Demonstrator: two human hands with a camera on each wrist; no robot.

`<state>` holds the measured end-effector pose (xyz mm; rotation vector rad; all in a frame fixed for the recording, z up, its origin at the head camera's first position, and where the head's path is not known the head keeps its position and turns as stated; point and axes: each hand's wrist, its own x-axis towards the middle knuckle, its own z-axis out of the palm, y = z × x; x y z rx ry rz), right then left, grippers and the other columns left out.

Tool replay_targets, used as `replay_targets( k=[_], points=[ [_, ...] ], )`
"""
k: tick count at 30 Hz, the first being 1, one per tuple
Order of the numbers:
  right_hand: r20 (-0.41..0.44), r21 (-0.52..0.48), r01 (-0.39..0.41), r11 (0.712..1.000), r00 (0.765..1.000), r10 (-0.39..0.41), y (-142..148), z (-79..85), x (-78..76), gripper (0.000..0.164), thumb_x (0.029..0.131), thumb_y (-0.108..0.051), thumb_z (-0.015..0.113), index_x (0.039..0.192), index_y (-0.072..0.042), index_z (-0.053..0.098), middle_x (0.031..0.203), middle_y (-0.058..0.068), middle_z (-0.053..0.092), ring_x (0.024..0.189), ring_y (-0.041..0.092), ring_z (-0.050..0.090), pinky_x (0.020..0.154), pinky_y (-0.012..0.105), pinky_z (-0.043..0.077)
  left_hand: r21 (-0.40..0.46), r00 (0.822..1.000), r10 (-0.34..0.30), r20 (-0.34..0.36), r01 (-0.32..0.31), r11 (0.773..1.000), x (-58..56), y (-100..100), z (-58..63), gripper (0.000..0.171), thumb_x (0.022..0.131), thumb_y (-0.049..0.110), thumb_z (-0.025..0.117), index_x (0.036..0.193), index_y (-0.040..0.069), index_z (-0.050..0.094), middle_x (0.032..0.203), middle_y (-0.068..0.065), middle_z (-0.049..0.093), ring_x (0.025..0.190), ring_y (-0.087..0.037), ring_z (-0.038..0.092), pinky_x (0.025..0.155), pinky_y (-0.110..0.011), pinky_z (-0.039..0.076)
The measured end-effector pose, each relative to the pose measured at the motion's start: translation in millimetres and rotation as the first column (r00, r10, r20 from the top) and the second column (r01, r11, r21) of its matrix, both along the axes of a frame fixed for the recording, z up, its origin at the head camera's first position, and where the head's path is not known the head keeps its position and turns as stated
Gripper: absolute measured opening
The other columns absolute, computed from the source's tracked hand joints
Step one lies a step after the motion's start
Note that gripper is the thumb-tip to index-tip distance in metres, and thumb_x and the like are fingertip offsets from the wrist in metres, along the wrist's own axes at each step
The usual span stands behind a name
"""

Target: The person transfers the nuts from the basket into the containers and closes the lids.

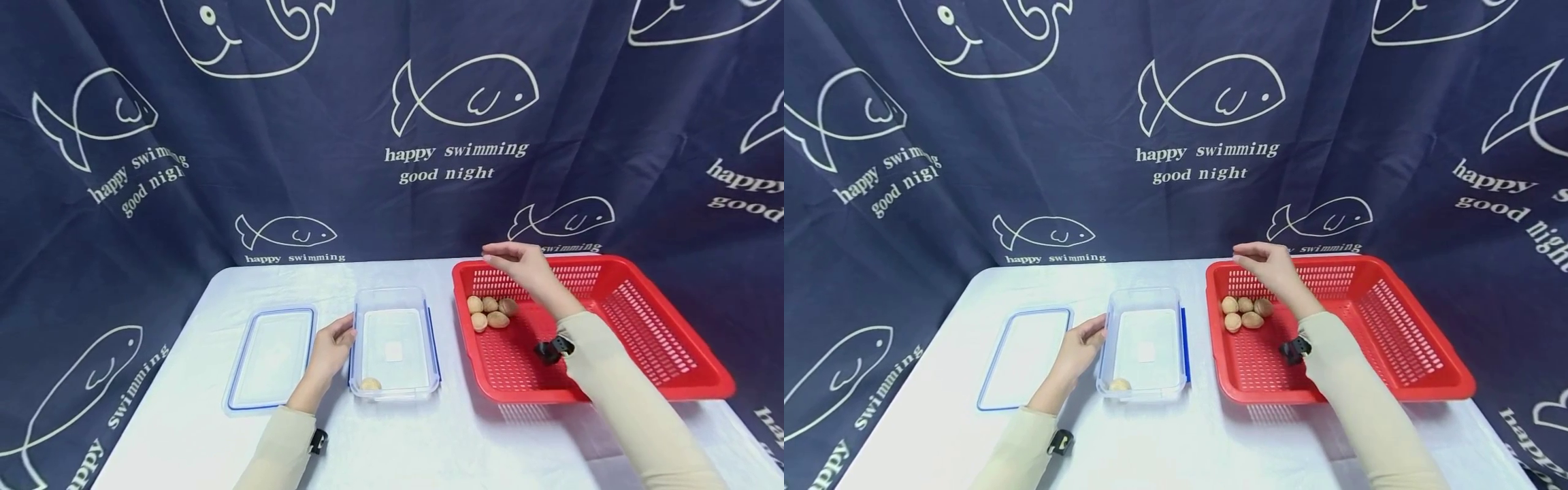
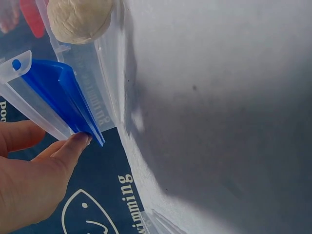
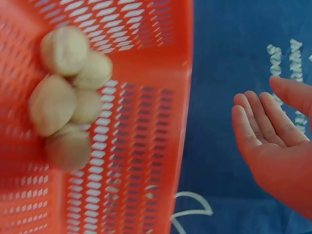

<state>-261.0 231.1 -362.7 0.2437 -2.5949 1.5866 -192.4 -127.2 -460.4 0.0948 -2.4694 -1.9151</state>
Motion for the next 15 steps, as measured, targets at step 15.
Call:
replay_targets(
  k=[15],
  points=[
    [0.119,0.136,0.042,0.99,0.991,-0.059,35.1,-32.7,-8.7,0.039,0.091,-0.02,0.067,0.122,0.004,0.063,0.124,0.022,0.062,0.097,0.001,0.055,0.084,0.017,0.046,-0.009,1.0,0.005,0.009,-0.005,1.0,0.3,0.3,-1.2,0.037,0.095,-0.002,0.053,0.132,-0.007,0.052,0.13,-0.025,0.056,0.119,-0.033,0.056,0.1,-0.034,0.049]
  ],
)
